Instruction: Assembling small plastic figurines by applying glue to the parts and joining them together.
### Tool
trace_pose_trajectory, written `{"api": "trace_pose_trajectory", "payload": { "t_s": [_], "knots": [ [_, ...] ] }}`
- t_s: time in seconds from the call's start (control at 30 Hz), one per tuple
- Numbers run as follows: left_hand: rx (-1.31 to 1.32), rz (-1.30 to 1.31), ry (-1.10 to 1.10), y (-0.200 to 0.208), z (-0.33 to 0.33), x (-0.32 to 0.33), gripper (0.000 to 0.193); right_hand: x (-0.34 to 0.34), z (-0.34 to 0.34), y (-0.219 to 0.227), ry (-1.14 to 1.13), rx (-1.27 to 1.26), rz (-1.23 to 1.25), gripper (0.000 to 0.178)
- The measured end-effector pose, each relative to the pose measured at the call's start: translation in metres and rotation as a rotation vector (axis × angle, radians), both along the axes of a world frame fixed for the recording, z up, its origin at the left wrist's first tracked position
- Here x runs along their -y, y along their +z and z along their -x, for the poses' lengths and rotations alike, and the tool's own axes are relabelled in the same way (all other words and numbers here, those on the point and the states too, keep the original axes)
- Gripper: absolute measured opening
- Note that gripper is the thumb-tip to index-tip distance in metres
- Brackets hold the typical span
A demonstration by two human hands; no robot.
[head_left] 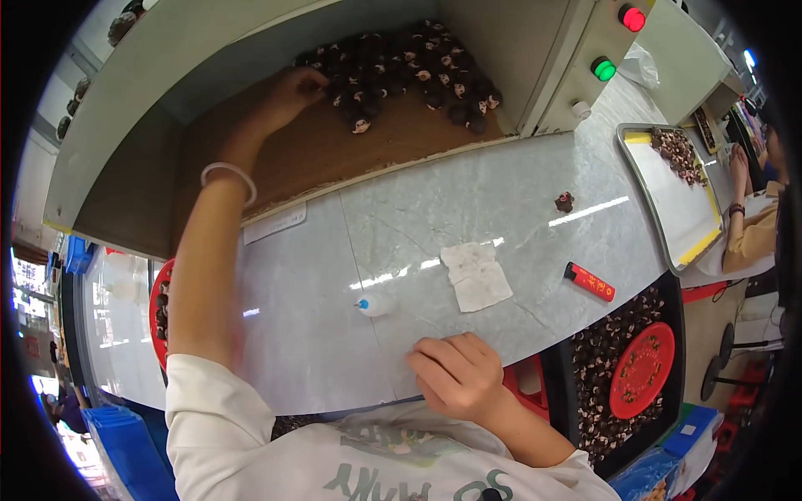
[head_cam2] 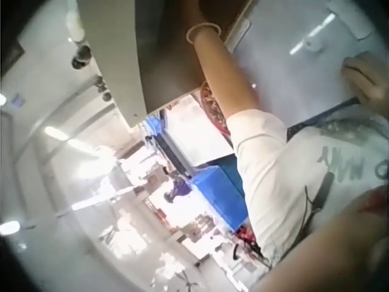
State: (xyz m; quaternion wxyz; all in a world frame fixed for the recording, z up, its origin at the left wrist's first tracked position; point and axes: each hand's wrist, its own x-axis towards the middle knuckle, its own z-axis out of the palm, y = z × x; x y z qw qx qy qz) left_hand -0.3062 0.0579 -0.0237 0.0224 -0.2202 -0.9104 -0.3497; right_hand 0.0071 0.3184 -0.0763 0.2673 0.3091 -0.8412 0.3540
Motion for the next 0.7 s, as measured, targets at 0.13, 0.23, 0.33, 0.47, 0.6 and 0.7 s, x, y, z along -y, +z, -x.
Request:
{"api": "trace_pose_trajectory", "payload": {
  "t_s": [0.13, 0.23, 0.33, 0.47, 0.6, 0.7],
  "knots": [
    [-0.072, -0.015, -0.021, -0.029, 0.014, -0.02, 0.02, -0.001, 0.001, -0.001, -0.009, -0.022, -0.013, 0.017],
    [-0.105, -0.08, -0.04, -0.033, 0.013, -0.014, 0.019, -0.001, 0.001, 0.003, 0.002, -0.014, -0.033, 0.016],
    [-0.081, 0.002, 0.003, -0.019, -0.004, -0.014, 0.021, 0.0, 0.003, 0.005, 0.026, 0.028, -0.016, 0.02],
    [-0.17, -0.062, -0.07, 0.01, -0.041, 0.006, 0.022, 0.001, 0.004, 0.009, 0.103, 0.152, 0.203, 0.022],
    [0.071, -0.173, 0.017, 0.07, -0.13, -0.008, 0.019, 0.001, 0.004, 0.029, 0.013, 0.349, 0.345, 0.022],
    [0.16, -0.434, 0.031, 0.078, -0.193, -0.01, 0.021, 0.011, 0.018, 0.04, -0.098, 0.388, 0.286, 0.025]
  ]
}}
